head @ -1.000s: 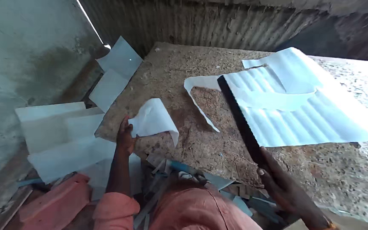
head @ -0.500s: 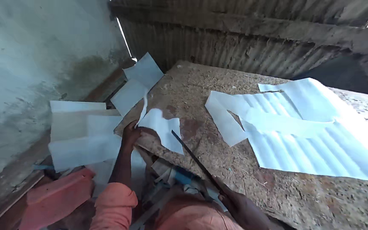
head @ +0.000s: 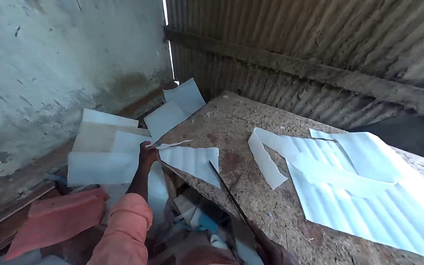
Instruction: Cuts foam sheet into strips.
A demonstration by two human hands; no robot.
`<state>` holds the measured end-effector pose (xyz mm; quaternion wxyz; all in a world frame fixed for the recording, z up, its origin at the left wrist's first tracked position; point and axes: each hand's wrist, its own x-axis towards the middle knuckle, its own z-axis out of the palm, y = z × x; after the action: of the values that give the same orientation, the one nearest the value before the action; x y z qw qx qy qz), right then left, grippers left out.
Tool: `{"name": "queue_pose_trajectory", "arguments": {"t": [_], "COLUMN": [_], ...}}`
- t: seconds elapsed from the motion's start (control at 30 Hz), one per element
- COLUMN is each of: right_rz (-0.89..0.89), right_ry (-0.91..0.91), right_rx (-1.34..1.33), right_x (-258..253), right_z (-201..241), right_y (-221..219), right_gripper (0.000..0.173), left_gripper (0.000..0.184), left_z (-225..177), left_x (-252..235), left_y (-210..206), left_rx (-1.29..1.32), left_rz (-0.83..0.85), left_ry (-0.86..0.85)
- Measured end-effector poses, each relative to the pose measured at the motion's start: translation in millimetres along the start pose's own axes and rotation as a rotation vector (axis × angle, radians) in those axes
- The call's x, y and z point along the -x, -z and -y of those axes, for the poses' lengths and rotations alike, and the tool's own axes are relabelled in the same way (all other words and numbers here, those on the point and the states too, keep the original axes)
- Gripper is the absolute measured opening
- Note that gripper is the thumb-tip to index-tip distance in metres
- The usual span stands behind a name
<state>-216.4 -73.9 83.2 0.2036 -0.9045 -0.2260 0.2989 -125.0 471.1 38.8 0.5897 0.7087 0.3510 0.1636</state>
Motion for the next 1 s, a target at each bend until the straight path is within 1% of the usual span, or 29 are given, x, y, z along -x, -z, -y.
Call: {"name": "queue_pose_trajectory", "arguments": {"t": [0.03, 0.07, 0.1, 0.13, 0.17, 0.2, 0.23, 0.27, 0.3, 0.33, 0.37, 0.4, 0.47, 0.5, 0.53, 0.57, 0.63, 0.67, 0.73, 0.77, 0.83, 0.87, 0.9, 0.97, 1.0], "right_rz": [0.003, 0.007, 0.014, 0.015, 0.009, -0.003, -0.011, -0.005, 0.023, 0.025, 0.009, -0.029, -0.049, -0.043, -0.036, -0.048, -0.034, -0.017, 0.006, 0.017, -0.012, -0.046, -0.078, -0.171, -0.215], "right_ry": [0.008, 0.018, 0.031, 0.043, 0.05, 0.049, 0.04, 0.01, -0.036, -0.054, -0.049, -0.02, -0.011, -0.015, -0.023, -0.02, -0.028, -0.038, -0.046, -0.046, -0.027, -0.006, 0.008, 0.013, -0.011], "right_rx": [-0.001, -0.002, -0.004, -0.003, 0.005, 0.015, 0.025, 0.027, 0.017, 0.019, 0.028, 0.041, 0.024, -0.002, -0.033, -0.065, -0.115, -0.133, -0.176, -0.202, -0.256, -0.295, -0.336, -0.446, -0.503], "right_x": [-0.6, -1.2, -1.5, -1.7, -2.2, -3.3, -3.1, 0.0, 4.7, 6.0, 6.2, 3.9, 2.2, 2.9, 3.9, 4.2, 4.9, 5.0, 6.6, 8.4, 12.4, 13.3, 13.7, 11.5, 7.6], "right_z": [0.1, -0.9, -2.6, -4.2, -5.7, -6.4, -4.1, 3.8, 16.2, 19.1, 16.9, 6.7, -1.5, -2.2, -2.1, -1.6, 0.2, 2.4, 4.6, 4.4, 5.4, 5.2, 5.2, 8.9, 13.3], "right_y": [-0.3, -1.8, -3.8, -5.6, -6.7, -6.8, -6.0, -3.6, 1.5, 1.2, -1.9, -9.4, -15.8, -17.2, -18.0, -18.4, -16.8, -13.3, -6.6, -2.7, 6.6, 10.2, 12.3, 11.9, 11.9], "right_gripper": [0.065, 0.066, 0.066, 0.066, 0.066, 0.066, 0.065, 0.064, 0.063, 0.063, 0.063, 0.064, 0.064, 0.065, 0.065, 0.065, 0.065, 0.065, 0.066, 0.066, 0.065, 0.064, 0.064, 0.07, 0.074], "left_gripper": [0.074, 0.083, 0.082, 0.074, 0.061, 0.045, 0.034, 0.033, 0.036, 0.039, 0.042, 0.044, 0.048, 0.051, 0.056, 0.066, 0.087, 0.089, 0.082, 0.075, 0.053, 0.048, 0.055, 0.093, 0.102], "left_z": [2.8, 5.8, 7.8, 7.8, 7.7, 6.8, 3.4, -1.3, -6.4, -10.5, -12.7, -13.3, -13.3, -11.1, -5.5, 0.4, 8.6, 9.2, 5.6, 4.5, 2.2, -0.4, -2.8, -3.6, -3.8], "left_x": [-5.1, -12.3, -17.9, -20.8, -22.0, -21.3, -18.9, -17.5, -18.3, -22.9, -31.2, -40.7, -53.0, -54.1, -52.7, -48.9, -34.3, -23.7, -6.4, -0.4, 5.0, 5.2, 5.5, 1.7, -3.4], "left_y": [0.0, 0.3, 0.0, -1.1, -2.8, -4.6, -5.4, -5.0, -3.2, -0.3, 2.9, 5.5, 9.9, 12.5, 13.6, 13.0, 7.4, 0.7, -15.1, -21.7, -31.4, -36.0, -39.8, -45.1, -47.1], "left_rx": [-0.083, -0.229, -0.379, -0.525, -0.639, -0.709, -0.743, -0.739, -0.68, -0.572, -0.415, -0.208, 0.23, 0.364, 0.39, 0.317, 0.02, -0.173, -0.557, -0.667, -0.756, -0.767, -0.785, -0.888, -0.95], "left_rz": [0.047, 0.099, 0.142, 0.168, 0.177, 0.161, 0.135, 0.103, 0.046, -0.032, -0.118, -0.187, -0.303, -0.342, -0.363, -0.364, -0.279, -0.223, -0.11, -0.07, -0.047, -0.044, -0.028, 0.056, 0.109], "left_ry": [-0.08, -0.169, -0.259, -0.339, -0.386, -0.399, -0.369, -0.309, -0.247, -0.187, -0.133, -0.09, -0.002, 0.039, 0.06, 0.066, 0.044, 0.032, 0.014, -0.007, -0.078, -0.109, -0.142, -0.231, -0.293]}}
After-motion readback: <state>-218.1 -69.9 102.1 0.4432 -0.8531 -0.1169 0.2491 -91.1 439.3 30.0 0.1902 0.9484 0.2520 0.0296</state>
